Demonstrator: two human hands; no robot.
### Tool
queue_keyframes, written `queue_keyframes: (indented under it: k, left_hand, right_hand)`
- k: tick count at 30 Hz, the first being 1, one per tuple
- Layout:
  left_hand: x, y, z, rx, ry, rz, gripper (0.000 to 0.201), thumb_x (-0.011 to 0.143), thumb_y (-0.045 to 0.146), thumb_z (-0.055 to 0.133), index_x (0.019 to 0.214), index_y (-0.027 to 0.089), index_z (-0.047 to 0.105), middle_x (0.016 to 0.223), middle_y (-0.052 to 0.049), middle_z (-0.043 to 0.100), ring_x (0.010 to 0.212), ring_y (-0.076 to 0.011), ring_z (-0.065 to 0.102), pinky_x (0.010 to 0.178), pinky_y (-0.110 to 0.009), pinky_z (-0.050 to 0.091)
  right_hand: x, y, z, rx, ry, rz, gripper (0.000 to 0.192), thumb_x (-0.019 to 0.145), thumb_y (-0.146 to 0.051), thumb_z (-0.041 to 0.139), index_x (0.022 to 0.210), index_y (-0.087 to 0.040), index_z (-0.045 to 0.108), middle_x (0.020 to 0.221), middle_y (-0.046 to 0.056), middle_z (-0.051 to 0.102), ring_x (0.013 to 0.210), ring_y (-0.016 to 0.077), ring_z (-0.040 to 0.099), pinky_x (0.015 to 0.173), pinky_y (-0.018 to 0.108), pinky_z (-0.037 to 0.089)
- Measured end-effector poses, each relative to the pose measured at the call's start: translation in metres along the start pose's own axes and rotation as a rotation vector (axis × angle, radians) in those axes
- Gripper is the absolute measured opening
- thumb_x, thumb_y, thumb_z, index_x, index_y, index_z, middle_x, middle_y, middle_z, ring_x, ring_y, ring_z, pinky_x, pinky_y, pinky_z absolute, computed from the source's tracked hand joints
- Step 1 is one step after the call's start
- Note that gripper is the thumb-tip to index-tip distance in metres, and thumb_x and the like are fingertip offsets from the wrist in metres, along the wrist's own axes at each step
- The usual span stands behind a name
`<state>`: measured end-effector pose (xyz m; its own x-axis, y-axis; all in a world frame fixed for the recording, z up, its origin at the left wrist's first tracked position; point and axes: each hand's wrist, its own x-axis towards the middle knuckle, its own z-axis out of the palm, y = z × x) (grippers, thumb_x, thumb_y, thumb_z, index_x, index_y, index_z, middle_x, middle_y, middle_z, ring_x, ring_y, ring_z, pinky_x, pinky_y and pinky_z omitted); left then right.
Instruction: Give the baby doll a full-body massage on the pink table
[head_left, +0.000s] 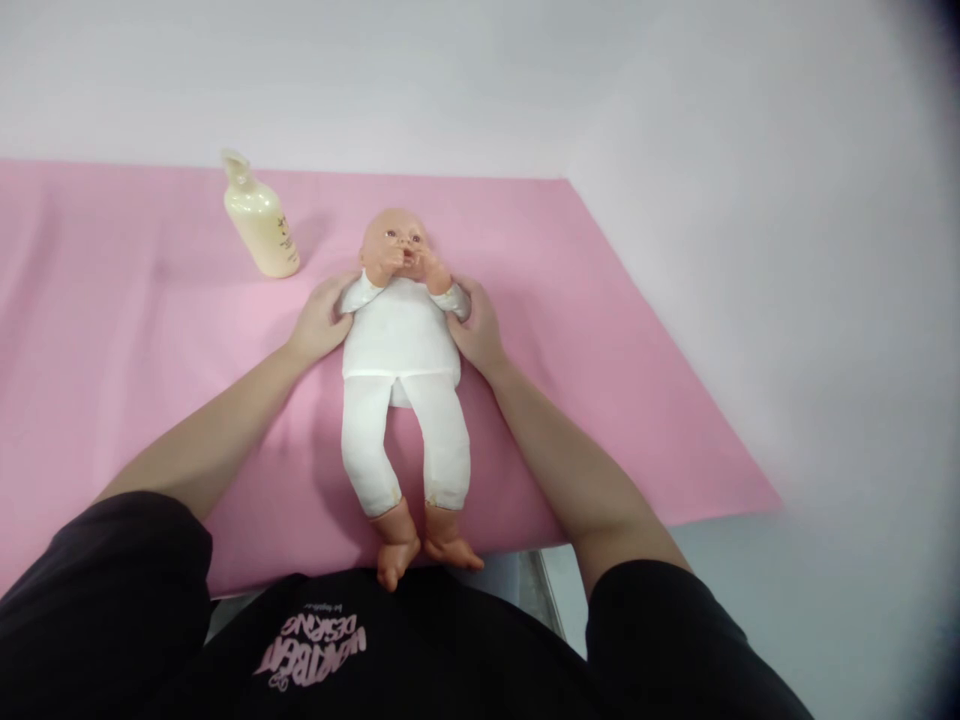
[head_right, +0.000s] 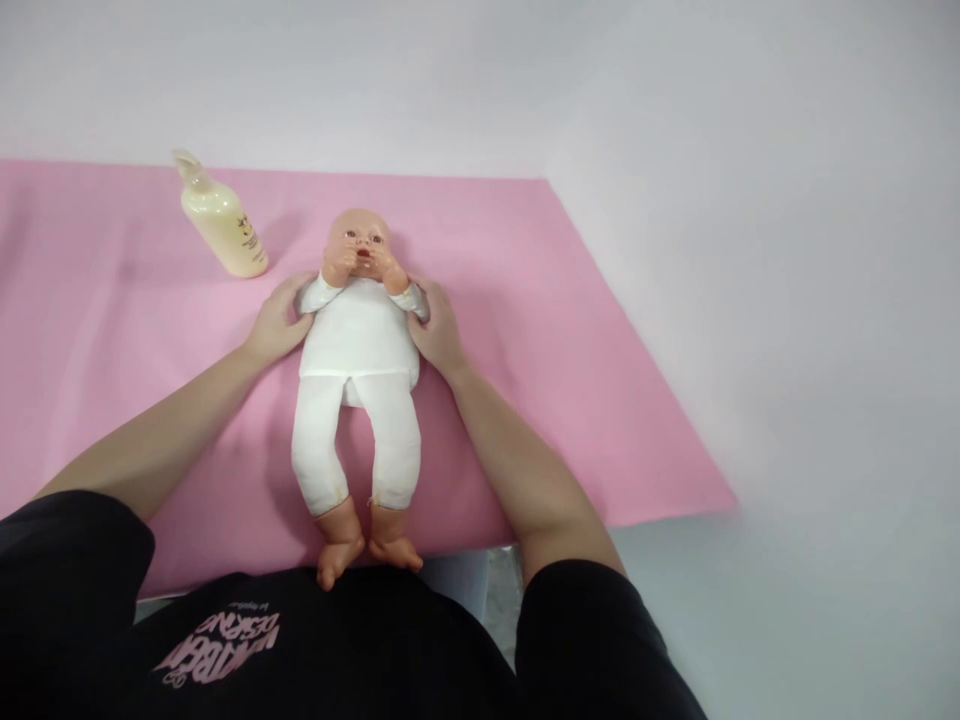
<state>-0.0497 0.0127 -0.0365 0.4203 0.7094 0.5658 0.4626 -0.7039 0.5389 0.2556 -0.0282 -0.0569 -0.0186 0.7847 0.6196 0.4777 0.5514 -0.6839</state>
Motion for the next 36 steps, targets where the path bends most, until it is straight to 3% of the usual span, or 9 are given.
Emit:
queue_keyframes:
  k: [5, 9, 12, 15, 19, 23, 30, 36]
  left_hand:
    - [-0.001, -0.004, 0.003, 0.011, 0.024, 0.014, 0.057, 0.089, 0.031, 0.064, 0.144, 0.021, 0.055, 0.146, -0.012, 0.065, 0.136, -0.0325, 0.061, 0.121, -0.054, 0.045]
    - [-0.003, -0.012, 0.007, -0.058, 0.095, -0.042, 0.063, 0.087, 0.036, 0.071, 0.144, 0.019, 0.051, 0.146, -0.016, 0.062, 0.138, -0.0331, 0.059, 0.122, -0.053, 0.044]
    - [-0.004, -0.022, 0.011, -0.176, 0.169, -0.125, 0.076, 0.081, 0.044, 0.08, 0.145, 0.021, 0.046, 0.149, -0.017, 0.057, 0.138, -0.0339, 0.058, 0.12, -0.052, 0.045]
    - [-0.003, -0.034, 0.015, -0.314, 0.253, -0.245, 0.081, 0.075, 0.043, 0.084, 0.144, 0.027, 0.044, 0.145, -0.014, 0.058, 0.133, -0.0325, 0.061, 0.113, -0.049, 0.052]
    - [-0.001, -0.051, 0.02, -0.453, 0.378, -0.402, 0.071, 0.072, 0.034, 0.081, 0.135, 0.029, 0.048, 0.134, -0.01, 0.062, 0.124, -0.0305, 0.064, 0.106, -0.047, 0.056]
    - [0.001, -0.061, 0.024, -0.544, 0.469, -0.491, 0.06, 0.072, 0.031, 0.076, 0.125, 0.028, 0.05, 0.123, -0.008, 0.064, 0.119, -0.0301, 0.066, 0.104, -0.048, 0.058]
    - [-0.001, -0.053, 0.024, -0.495, 0.43, -0.398, 0.062, 0.079, 0.044, 0.077, 0.131, 0.028, 0.048, 0.126, -0.01, 0.063, 0.123, -0.0292, 0.064, 0.107, -0.047, 0.056]
    - [-0.004, -0.042, 0.02, -0.352, 0.292, -0.281, 0.077, 0.084, 0.061, 0.075, 0.147, 0.028, 0.043, 0.133, -0.013, 0.063, 0.123, -0.03, 0.064, 0.107, -0.048, 0.054]
  right_hand:
    - [0.0, 0.001, 0.002, -0.007, 0.016, -0.043, 0.042, 0.092, -0.031, 0.062, 0.134, -0.029, 0.059, 0.132, 0.007, 0.07, 0.127, 0.0284, 0.064, 0.116, 0.053, 0.05]
    - [-0.001, 0.004, 0.003, 0.043, 0.055, -0.004, 0.047, 0.092, -0.035, 0.065, 0.137, -0.028, 0.054, 0.136, 0.009, 0.067, 0.13, 0.0277, 0.062, 0.118, 0.052, 0.048]
    - [-0.002, 0.011, 0.004, 0.127, 0.128, 0.07, 0.059, 0.09, -0.039, 0.068, 0.143, -0.03, 0.046, 0.142, 0.009, 0.06, 0.133, 0.0266, 0.059, 0.118, 0.05, 0.048]
    - [-0.001, 0.023, 0.004, 0.203, 0.201, 0.189, 0.07, 0.088, -0.043, 0.069, 0.149, -0.036, 0.036, 0.145, 0.008, 0.055, 0.124, 0.0246, 0.062, 0.108, 0.047, 0.054]
    - [-0.001, 0.044, 0.003, 0.276, 0.284, 0.306, 0.072, 0.087, -0.042, 0.068, 0.148, -0.035, 0.031, 0.135, 0.008, 0.057, 0.109, 0.023, 0.066, 0.094, 0.044, 0.06]
    - [0.0, 0.059, 0.002, 0.328, 0.372, 0.404, 0.071, 0.085, -0.037, 0.068, 0.145, -0.03, 0.031, 0.132, 0.011, 0.058, 0.109, 0.0247, 0.066, 0.094, 0.049, 0.06]
    - [0.001, 0.057, 0.002, 0.293, 0.349, 0.387, 0.074, 0.083, -0.033, 0.067, 0.148, -0.03, 0.032, 0.135, 0.011, 0.057, 0.117, 0.027, 0.065, 0.1, 0.053, 0.06]
    - [0.0, 0.042, 0.004, 0.247, 0.301, 0.297, 0.074, 0.086, -0.036, 0.068, 0.15, -0.034, 0.033, 0.142, 0.01, 0.055, 0.118, 0.0255, 0.066, 0.101, 0.049, 0.06]
